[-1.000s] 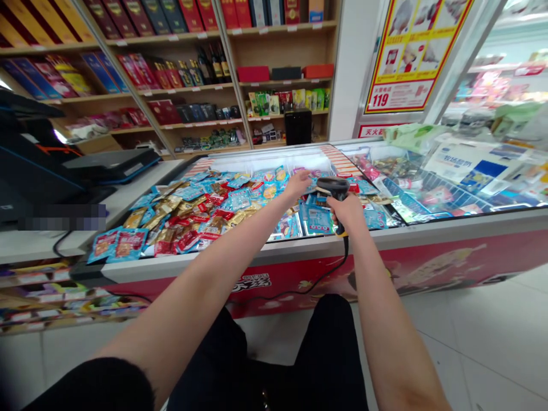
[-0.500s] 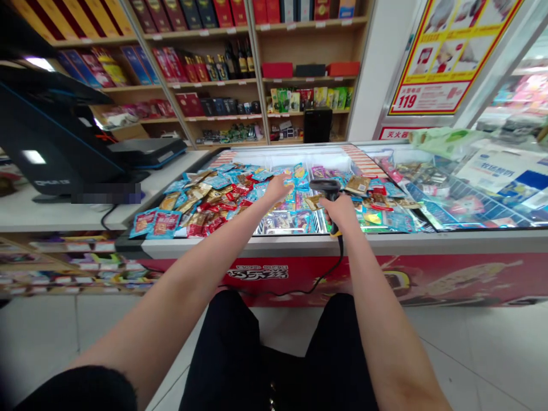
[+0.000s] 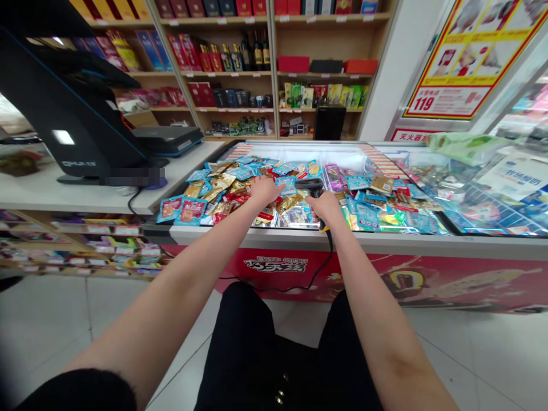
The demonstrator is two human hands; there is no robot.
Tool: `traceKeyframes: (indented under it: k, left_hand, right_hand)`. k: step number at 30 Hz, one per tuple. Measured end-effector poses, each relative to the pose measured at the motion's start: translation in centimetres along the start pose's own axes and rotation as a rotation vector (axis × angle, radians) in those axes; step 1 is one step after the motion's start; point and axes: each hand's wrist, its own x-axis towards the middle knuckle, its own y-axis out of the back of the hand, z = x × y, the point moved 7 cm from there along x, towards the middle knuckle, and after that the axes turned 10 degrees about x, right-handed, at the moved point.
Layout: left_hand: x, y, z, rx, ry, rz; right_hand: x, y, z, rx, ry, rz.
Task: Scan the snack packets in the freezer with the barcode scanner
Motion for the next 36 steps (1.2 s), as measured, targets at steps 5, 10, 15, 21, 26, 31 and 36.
traceKeyframes:
  k: [5, 10, 15, 21, 26, 31, 36]
  left_hand:
    - [0.9, -1.3, 1.7, -0.074, 0.013, 0.006]
    - [1.9, -1.5, 2.0, -0.146, 0.049, 0.004]
    - [3.1, -1.5, 1.3, -0.328, 0.058, 0.016]
    - [4.3, -2.0, -0.4, -0.809, 0.205, -0.014]
    - [3.2, -1.7, -1.5, -1.101, 0.334, -0.03]
    - [2.3, -1.3, -1.8, -1.123, 0.35, -0.037]
    - [2.1, -1.1, -1.3, -1.139, 0.359, -0.049]
  right_hand:
    - [0.0, -0.3, 0.1, -0.032, 0.002, 0.013]
    - [0.2, 0.2, 0.6, -0.064, 0.001, 0.032]
    - [0.2, 0.3, 0.3, -0.074, 0.005, 0.021]
    - [-0.2, 0.4, -0.7, -0.043, 0.007, 0.014]
    - [0.0, 0.5, -1.2, -0.056, 0.038, 0.006]
    - [-0.4, 0.2, -1.7, -0.07, 0.031, -0.003]
    - [-0.8, 0.1, -1.9, -0.045, 0.013, -0.013]
